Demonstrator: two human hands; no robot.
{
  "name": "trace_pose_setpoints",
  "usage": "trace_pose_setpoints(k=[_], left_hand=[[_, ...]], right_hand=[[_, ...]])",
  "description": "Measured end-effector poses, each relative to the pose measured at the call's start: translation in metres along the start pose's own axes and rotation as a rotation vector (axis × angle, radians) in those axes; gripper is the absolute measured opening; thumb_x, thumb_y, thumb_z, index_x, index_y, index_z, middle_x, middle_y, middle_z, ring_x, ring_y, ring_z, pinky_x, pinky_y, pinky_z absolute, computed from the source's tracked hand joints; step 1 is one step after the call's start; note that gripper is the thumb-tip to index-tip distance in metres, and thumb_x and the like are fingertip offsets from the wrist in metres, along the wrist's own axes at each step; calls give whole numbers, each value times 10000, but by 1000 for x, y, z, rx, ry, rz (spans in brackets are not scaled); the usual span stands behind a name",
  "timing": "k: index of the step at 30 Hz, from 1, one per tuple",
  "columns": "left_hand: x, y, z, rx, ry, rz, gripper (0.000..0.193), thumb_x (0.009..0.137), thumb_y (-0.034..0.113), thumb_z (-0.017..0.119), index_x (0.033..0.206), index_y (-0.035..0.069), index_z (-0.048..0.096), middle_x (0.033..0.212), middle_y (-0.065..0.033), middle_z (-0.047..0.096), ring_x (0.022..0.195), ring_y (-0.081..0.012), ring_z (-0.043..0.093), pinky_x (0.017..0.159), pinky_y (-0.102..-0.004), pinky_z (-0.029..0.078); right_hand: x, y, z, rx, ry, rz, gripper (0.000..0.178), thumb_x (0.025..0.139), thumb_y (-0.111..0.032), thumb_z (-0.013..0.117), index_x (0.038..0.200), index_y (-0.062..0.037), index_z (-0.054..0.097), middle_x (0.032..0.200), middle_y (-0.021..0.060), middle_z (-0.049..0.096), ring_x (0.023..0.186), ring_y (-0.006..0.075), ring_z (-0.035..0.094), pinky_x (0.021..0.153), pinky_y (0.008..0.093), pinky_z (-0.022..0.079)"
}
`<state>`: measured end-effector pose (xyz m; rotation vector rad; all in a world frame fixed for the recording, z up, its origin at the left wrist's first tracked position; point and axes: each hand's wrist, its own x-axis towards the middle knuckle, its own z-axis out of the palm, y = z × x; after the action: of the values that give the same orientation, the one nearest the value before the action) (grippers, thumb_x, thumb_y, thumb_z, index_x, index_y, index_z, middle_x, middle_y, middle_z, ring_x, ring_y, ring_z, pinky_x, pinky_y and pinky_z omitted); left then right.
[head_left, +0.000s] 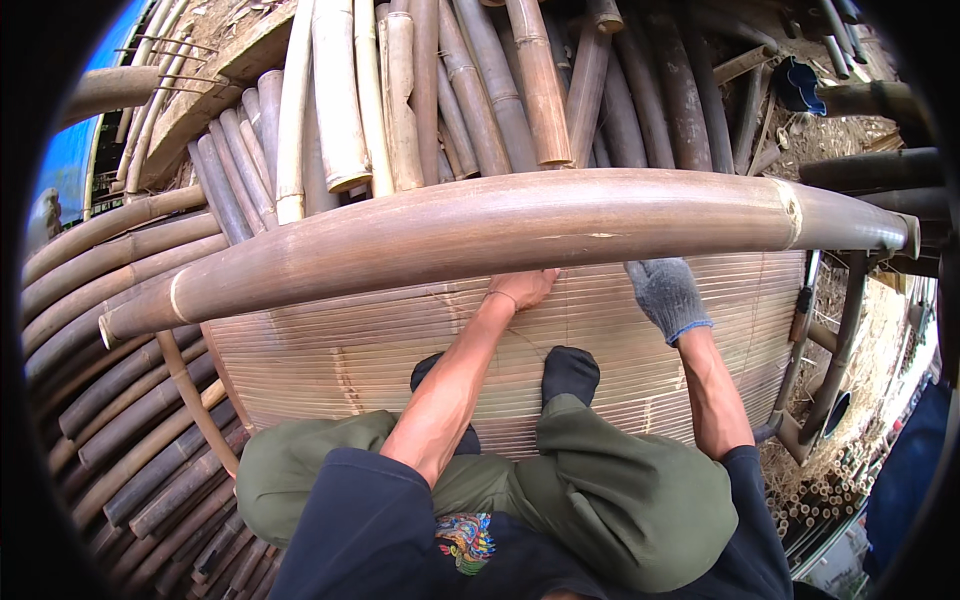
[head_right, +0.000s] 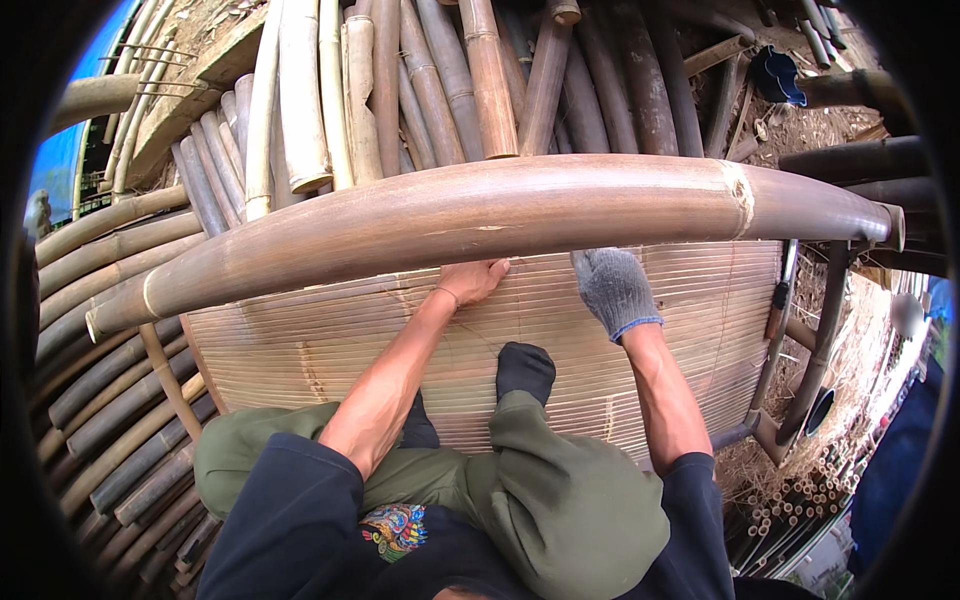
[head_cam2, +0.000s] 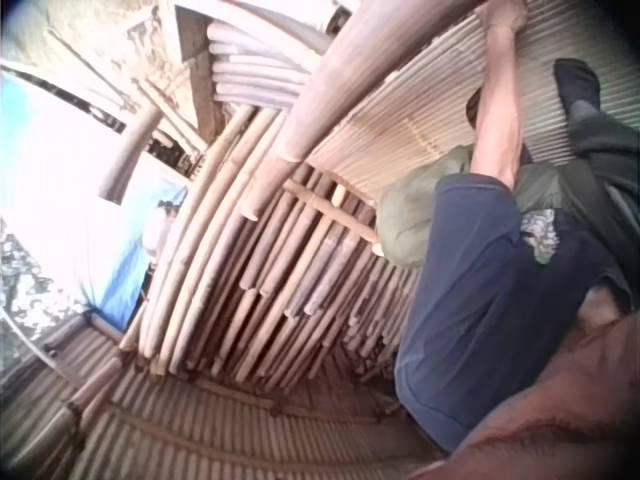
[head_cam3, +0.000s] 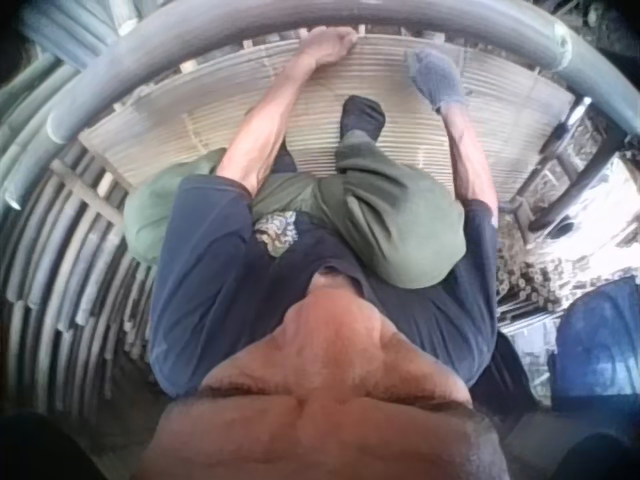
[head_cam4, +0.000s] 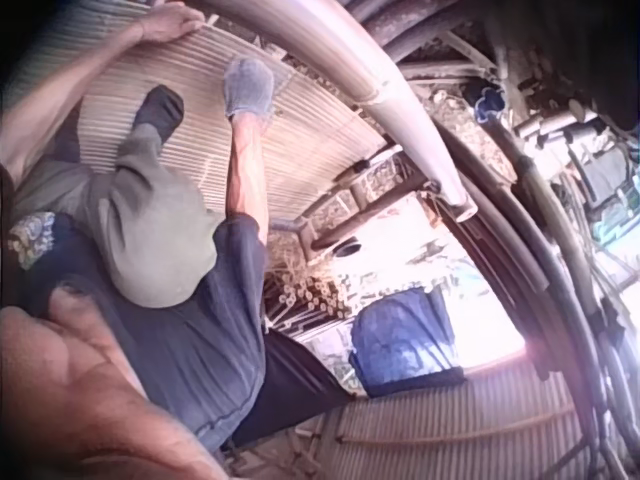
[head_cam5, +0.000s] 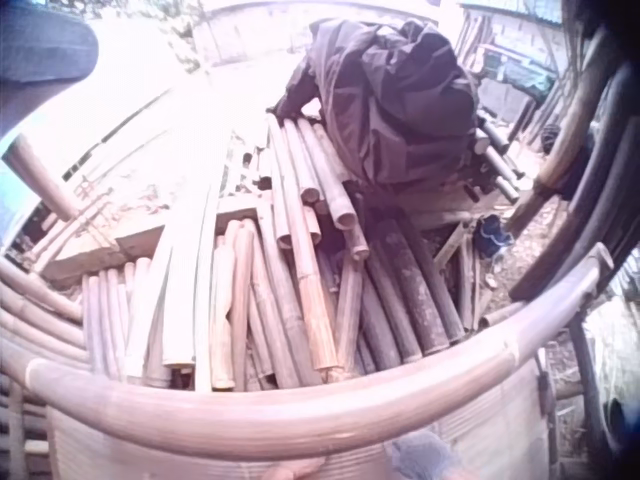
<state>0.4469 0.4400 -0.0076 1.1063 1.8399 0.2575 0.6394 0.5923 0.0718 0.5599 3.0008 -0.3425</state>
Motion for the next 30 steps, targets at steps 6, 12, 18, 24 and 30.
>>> trace_pose_setpoints(k=[6, 12, 18, 24, 30], left_hand=[[2, 2, 3, -31, -24, 9, 582, 994, 440, 372, 1454, 87, 426, 1535, -176, 361, 1417, -372, 310, 1171, -459, 243], [6, -41, 29, 420, 111, 279, 485, 1011, 362, 369, 1377, 73, 504, 1436, -205, 476, 1330, -386, 426, 1123, -449, 309], [-10, 16, -15, -56, 55, -1, 398, 969, 280, 473, 1265, 33, 574, 1333, -217, 549, 1245, -404, 485, 1065, -474, 365], [-93, -46, -12, 263, 515, 395, 330, 786, 53, 615, 1113, 98, 625, 1131, -141, 581, 1087, -338, 545, 975, -451, 443], [-138, -90, -52, 600, 472, 462, 280, 772, 78, 626, 1047, 133, 628, 1089, -46, 578, 1061, -267, 556, 921, -415, 472]], right_hand=[[-30, -90, 44, 369, -167, -106, 228, 819, -191, 595, 1011, -71, 623, 855, 179, 639, 772, 377, 640, 633, 501, 496], [-68, -39, 41, 561, -368, 61, 95, 804, -143, 579, 874, -83, 556, 755, 138, 580, 737, 358, 587, 650, 460, 444], [-76, -27, 42, 558, -280, 14, 66, 802, -102, 567, 860, -76, 550, 713, 117, 560, 698, 325, 581, 605, 445, 440], [-75, -13, 14, 1454, -107, 946, 219, 912, -230, 570, 921, -35, 670, 783, 59, 651, 550, 163, 578, 540, 322, 470], [-228, 178, 23, 170, 88, 1166, 449, 948, -355, 588, 1129, 53, 633, 1030, 221, 649, 931, 299, 646, 855, 373, 525]])
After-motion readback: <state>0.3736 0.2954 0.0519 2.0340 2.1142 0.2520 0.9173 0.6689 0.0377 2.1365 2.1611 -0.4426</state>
